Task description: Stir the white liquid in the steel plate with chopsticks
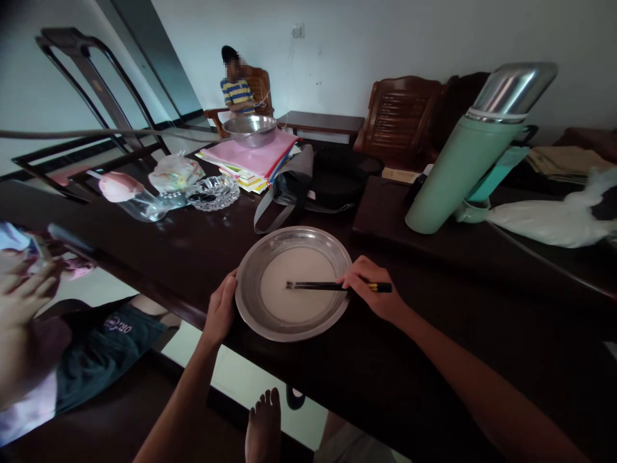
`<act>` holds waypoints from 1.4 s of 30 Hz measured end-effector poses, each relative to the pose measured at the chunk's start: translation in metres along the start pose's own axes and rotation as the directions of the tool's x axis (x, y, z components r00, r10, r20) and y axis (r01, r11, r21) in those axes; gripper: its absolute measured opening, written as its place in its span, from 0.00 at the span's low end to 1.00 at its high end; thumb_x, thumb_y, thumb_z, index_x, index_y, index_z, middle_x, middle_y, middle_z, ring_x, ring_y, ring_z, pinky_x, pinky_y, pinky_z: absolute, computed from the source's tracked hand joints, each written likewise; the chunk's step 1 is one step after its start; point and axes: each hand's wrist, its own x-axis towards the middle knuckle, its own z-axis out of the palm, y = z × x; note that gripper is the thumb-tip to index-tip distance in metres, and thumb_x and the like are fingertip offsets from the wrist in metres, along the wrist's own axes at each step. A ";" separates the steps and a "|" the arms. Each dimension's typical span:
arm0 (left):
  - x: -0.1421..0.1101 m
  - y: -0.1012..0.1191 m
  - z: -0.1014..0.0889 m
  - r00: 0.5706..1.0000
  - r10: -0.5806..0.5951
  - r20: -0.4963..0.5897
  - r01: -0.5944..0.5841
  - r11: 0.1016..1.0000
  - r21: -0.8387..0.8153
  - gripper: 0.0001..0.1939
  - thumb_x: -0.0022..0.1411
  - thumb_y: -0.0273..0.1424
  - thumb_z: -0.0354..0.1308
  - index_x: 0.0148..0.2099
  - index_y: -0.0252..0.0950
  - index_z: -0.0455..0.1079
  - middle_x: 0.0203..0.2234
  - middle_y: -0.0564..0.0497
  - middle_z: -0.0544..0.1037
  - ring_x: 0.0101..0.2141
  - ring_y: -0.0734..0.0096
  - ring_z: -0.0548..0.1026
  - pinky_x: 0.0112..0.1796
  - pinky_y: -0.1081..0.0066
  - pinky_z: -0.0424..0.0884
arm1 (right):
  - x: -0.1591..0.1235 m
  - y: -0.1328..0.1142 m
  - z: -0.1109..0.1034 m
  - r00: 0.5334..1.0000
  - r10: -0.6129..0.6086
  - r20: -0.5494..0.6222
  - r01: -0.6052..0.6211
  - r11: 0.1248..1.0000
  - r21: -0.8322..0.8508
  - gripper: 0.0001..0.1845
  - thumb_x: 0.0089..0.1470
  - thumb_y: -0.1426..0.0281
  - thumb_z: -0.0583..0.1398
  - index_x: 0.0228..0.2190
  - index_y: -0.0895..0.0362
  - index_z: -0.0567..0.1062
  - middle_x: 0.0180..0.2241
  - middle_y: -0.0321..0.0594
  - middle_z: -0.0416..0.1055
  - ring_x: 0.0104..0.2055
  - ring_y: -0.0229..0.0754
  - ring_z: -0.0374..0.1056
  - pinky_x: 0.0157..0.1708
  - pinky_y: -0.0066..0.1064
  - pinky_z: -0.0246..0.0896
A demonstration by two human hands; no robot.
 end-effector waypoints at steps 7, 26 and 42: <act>0.000 -0.002 0.000 1.000 0.018 0.012 -0.018 1.000 -0.019 0.34 0.70 0.53 0.41 0.59 0.32 0.70 0.56 0.41 0.76 0.56 0.55 0.73 0.58 0.58 0.65 | 0.000 0.001 -0.004 0.988 0.058 -0.144 -0.047 0.996 0.074 0.21 0.65 0.65 0.56 0.21 0.53 0.73 0.25 0.36 0.75 0.29 0.40 0.70 0.32 0.34 0.63; -0.001 -0.001 0.000 1.000 0.025 0.013 -0.025 1.000 -0.007 0.32 0.71 0.52 0.41 0.60 0.34 0.70 0.55 0.43 0.77 0.56 0.55 0.73 0.57 0.59 0.66 | 0.000 0.000 -0.004 0.984 0.066 -0.166 -0.060 0.997 0.038 0.20 0.65 0.67 0.56 0.21 0.54 0.73 0.25 0.36 0.75 0.30 0.39 0.71 0.33 0.33 0.63; -0.001 -0.001 0.001 1.000 0.024 0.007 -0.023 0.999 -0.029 0.31 0.72 0.51 0.41 0.60 0.35 0.70 0.56 0.43 0.76 0.57 0.56 0.72 0.58 0.59 0.65 | 0.000 -0.003 -0.002 0.996 0.049 -0.081 -0.052 0.998 -0.027 0.15 0.63 0.68 0.58 0.24 0.53 0.76 0.29 0.37 0.77 0.34 0.41 0.72 0.37 0.34 0.65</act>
